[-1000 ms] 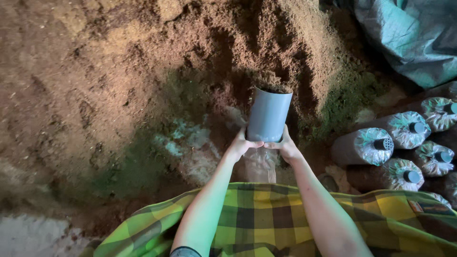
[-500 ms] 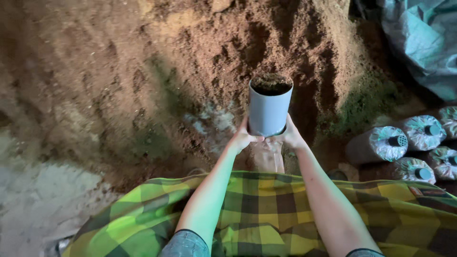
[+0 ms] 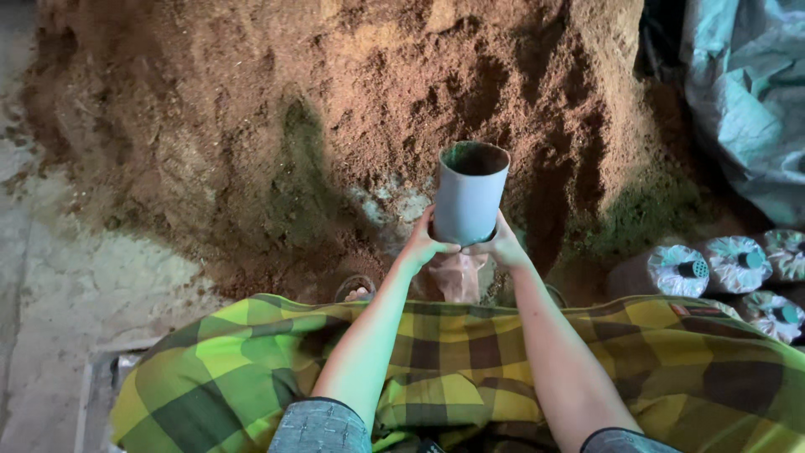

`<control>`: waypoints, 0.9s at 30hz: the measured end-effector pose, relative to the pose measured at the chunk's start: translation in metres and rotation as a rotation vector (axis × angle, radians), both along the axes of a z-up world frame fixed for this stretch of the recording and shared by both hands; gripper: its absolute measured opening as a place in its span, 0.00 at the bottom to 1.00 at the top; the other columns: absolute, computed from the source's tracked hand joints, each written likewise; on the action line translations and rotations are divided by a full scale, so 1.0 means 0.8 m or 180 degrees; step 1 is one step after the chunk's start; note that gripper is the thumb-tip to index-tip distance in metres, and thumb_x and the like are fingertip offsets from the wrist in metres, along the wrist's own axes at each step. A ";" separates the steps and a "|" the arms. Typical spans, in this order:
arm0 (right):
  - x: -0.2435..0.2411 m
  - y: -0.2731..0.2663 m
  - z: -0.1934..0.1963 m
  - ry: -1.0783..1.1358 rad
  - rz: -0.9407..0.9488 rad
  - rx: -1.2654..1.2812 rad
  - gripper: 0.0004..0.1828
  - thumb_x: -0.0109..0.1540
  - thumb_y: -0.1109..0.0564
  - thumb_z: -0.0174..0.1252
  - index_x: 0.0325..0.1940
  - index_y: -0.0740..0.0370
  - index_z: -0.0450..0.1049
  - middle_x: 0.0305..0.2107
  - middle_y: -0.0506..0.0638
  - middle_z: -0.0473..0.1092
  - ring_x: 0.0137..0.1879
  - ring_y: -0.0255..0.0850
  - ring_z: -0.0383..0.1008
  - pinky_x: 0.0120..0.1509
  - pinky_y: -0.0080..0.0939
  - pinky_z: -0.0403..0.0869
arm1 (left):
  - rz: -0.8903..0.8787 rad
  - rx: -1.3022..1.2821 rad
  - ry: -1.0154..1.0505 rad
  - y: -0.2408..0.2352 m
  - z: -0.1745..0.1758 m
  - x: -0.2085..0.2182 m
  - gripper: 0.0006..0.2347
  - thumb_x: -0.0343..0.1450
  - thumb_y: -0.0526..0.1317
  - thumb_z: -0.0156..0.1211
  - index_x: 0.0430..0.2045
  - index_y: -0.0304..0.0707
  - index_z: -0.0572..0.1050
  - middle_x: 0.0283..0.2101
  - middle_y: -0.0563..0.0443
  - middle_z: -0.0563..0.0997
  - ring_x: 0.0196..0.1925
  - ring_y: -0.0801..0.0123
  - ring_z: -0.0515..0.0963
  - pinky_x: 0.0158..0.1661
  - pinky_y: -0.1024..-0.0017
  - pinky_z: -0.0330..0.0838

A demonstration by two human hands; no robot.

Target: The person sits on the floor and uses a cylindrical scoop to transfer brown substrate from a large pile into a clear plastic bag. They repeatedly scoop and pour the material, then pat it down inside the bag to compact it.

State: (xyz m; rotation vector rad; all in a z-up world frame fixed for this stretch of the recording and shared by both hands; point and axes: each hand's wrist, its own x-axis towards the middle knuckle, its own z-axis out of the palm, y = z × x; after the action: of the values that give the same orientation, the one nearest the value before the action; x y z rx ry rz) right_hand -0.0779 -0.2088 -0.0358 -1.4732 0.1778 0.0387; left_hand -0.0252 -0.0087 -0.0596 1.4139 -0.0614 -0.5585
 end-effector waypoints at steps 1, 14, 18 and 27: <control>0.002 -0.003 -0.003 -0.0017 0.0031 -0.0012 0.67 0.31 0.70 0.85 0.73 0.58 0.65 0.63 0.53 0.66 0.74 0.46 0.60 0.78 0.62 0.60 | 0.0031 -0.0012 -0.0017 -0.003 0.001 -0.001 0.52 0.50 0.30 0.89 0.73 0.49 0.65 0.69 0.32 0.72 0.78 0.40 0.64 0.76 0.49 0.55; 0.008 0.000 0.010 0.0338 0.0093 0.0422 0.57 0.36 0.72 0.84 0.67 0.62 0.69 0.56 0.55 0.72 0.66 0.48 0.72 0.66 0.61 0.74 | 0.0471 0.0093 0.0349 0.001 0.044 -0.031 0.55 0.54 0.42 0.91 0.78 0.47 0.57 0.73 0.28 0.68 0.79 0.42 0.63 0.76 0.49 0.53; 0.006 0.015 0.007 0.0782 0.0321 0.0491 0.45 0.44 0.66 0.81 0.62 0.64 0.70 0.46 0.59 0.76 0.51 0.55 0.82 0.48 0.63 0.82 | 0.0749 0.0263 0.0582 0.014 0.020 -0.051 0.53 0.54 0.51 0.91 0.75 0.49 0.61 0.73 0.30 0.68 0.79 0.44 0.63 0.76 0.52 0.53; -0.041 0.006 -0.087 0.2416 0.1222 0.0217 0.20 0.46 0.58 0.77 0.41 0.62 0.85 0.36 0.56 0.79 0.42 0.50 0.81 0.50 0.55 0.80 | 0.0250 0.0647 0.1710 0.047 -0.065 -0.128 0.67 0.54 0.58 0.89 0.79 0.30 0.39 0.81 0.23 0.49 0.83 0.35 0.48 0.74 0.34 0.52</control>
State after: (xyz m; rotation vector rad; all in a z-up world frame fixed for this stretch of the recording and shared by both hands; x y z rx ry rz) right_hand -0.1109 -0.2041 -0.1056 -1.3462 0.4968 0.9116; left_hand -0.1273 0.0289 -0.1117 1.4117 0.4898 -0.8800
